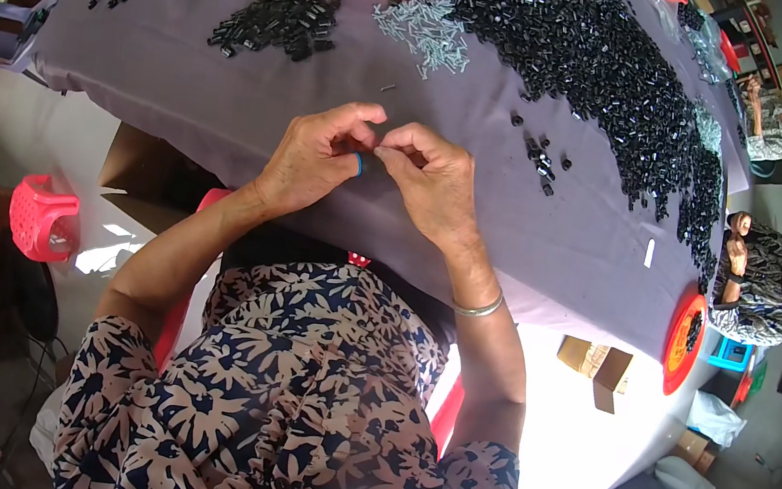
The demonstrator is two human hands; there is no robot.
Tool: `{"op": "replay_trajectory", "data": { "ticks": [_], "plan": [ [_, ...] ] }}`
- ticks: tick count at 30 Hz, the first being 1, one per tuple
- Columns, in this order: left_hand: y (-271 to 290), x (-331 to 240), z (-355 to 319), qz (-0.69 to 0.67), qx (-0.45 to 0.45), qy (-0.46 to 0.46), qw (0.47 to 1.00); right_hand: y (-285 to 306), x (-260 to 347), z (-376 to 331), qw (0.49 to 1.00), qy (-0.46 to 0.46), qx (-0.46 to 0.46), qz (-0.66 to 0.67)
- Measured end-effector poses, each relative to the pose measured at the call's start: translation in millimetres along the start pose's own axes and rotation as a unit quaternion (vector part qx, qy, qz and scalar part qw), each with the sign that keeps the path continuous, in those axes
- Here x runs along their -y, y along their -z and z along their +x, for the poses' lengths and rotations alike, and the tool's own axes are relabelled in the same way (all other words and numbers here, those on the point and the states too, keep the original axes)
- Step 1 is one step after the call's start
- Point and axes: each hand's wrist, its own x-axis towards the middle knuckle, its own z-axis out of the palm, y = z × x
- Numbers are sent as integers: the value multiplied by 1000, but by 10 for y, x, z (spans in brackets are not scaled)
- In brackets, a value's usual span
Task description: Sorting small black plastic components and separating them on a table.
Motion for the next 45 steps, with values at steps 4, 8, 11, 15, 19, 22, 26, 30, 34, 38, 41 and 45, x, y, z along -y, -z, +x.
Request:
{"op": "replay_trajectory", "data": {
  "ticks": [4, 8, 11, 15, 19, 22, 26, 30, 34, 38, 41, 45],
  "plan": [
    [61, 11, 16, 50, -6, -2, 999, 65, 16, 62, 998, -21, 45, -30],
    [93, 101, 34, 145, -29, -81, 986, 152, 74, 332, 988, 28, 97, -118],
    [150, 90, 38, 190, -55, -111, 974, 183, 46, 654, 944, 181, 51, -271],
    [211, 134, 87, 212, -45, -111, 970, 183, -34, 1019, 940, 200, 137, -240],
    [191, 135, 134, 244, -36, -143, 959, 200, 104, 1140, 916, 150, 213, -304],
    [155, 158, 215, 281, -31, -173, 943, 169, 29, 1150, 908, 189, 203, -316],
    [124, 146, 241, 315, -35, -194, 929, 261, -21, 918, 944, 183, 83, -262],
    [118, 93, 255, 275, -11, -165, 947, 431, -259, 591, 995, 88, -40, -39],
    [-7, 108, 346, 219, -11, -146, 965, 415, -247, 388, 995, 15, -61, 76],
    [-151, 197, 415, 282, -30, -150, 947, 379, -327, 350, 993, 8, -63, 98],
    [-171, 241, 445, 317, -47, -152, 935, 332, -419, 350, 995, 7, -50, 87],
    [-171, 260, 528, 297, -36, -150, 942, 387, -334, 374, 991, 23, -70, 110]
  ]
}}
